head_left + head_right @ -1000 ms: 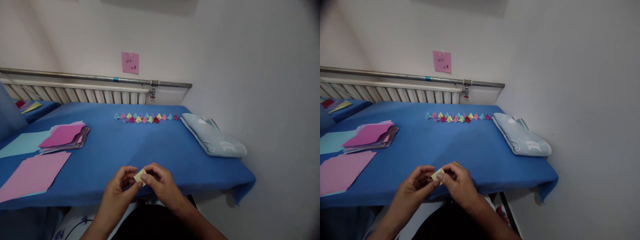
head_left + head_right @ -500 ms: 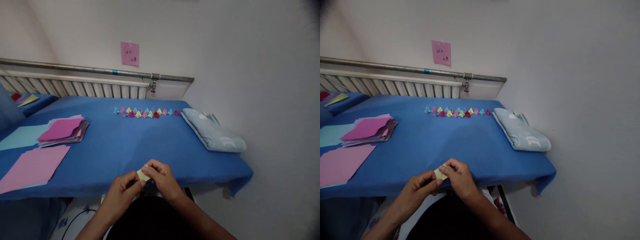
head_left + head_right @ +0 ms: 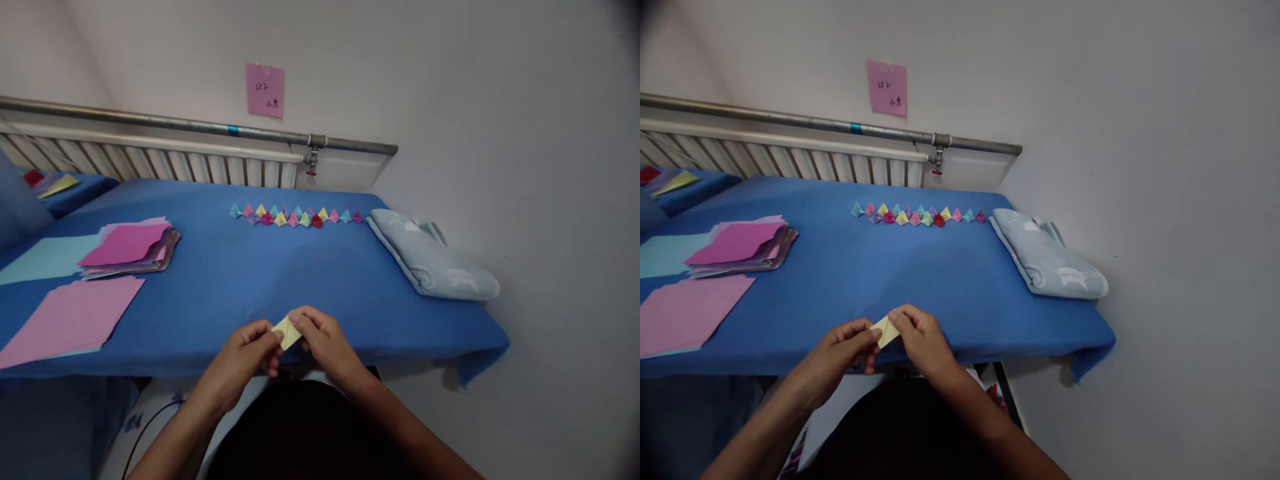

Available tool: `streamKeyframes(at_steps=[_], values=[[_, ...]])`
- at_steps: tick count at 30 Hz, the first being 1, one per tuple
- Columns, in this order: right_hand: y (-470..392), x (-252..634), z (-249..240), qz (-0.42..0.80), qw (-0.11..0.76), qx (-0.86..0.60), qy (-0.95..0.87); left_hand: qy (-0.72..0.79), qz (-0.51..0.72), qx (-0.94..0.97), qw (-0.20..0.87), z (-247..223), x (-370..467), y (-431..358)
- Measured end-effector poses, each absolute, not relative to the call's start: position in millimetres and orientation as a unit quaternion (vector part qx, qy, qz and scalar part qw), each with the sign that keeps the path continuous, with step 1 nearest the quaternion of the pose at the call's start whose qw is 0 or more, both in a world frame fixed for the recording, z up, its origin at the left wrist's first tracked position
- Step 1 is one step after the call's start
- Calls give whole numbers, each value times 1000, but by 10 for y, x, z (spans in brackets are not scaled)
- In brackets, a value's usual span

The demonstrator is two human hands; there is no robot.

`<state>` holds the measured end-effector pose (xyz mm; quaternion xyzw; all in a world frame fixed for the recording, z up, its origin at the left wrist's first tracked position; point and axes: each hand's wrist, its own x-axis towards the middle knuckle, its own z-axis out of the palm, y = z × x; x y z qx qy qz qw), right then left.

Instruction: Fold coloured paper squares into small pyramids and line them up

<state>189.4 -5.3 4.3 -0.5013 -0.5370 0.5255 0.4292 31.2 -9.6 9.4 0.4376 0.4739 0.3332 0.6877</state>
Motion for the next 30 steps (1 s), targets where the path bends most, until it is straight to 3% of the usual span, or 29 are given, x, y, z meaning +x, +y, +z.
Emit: streamKeyframes(at_steps=[9,16,18,21,24,30], values=[[-71,1873,8,606,426,-488,-461,494,359,338,716,-37,300,-71],[-31,1831,-71,582,439,-509,-458,476,348,350,728,-87,323,-81],[-23,1847,-103,533,423,-531,-506,518,335,422,665,-106,297,-75],[5,1873,-161,447,379,-567,-578,557,373,615,415,-141,224,-57],[43,1877,-205,407,356,-576,-613,468,374,770,221,-200,181,-46],[54,1908,-164,346,297,-552,-698,410,262,861,150,-328,239,-72]])
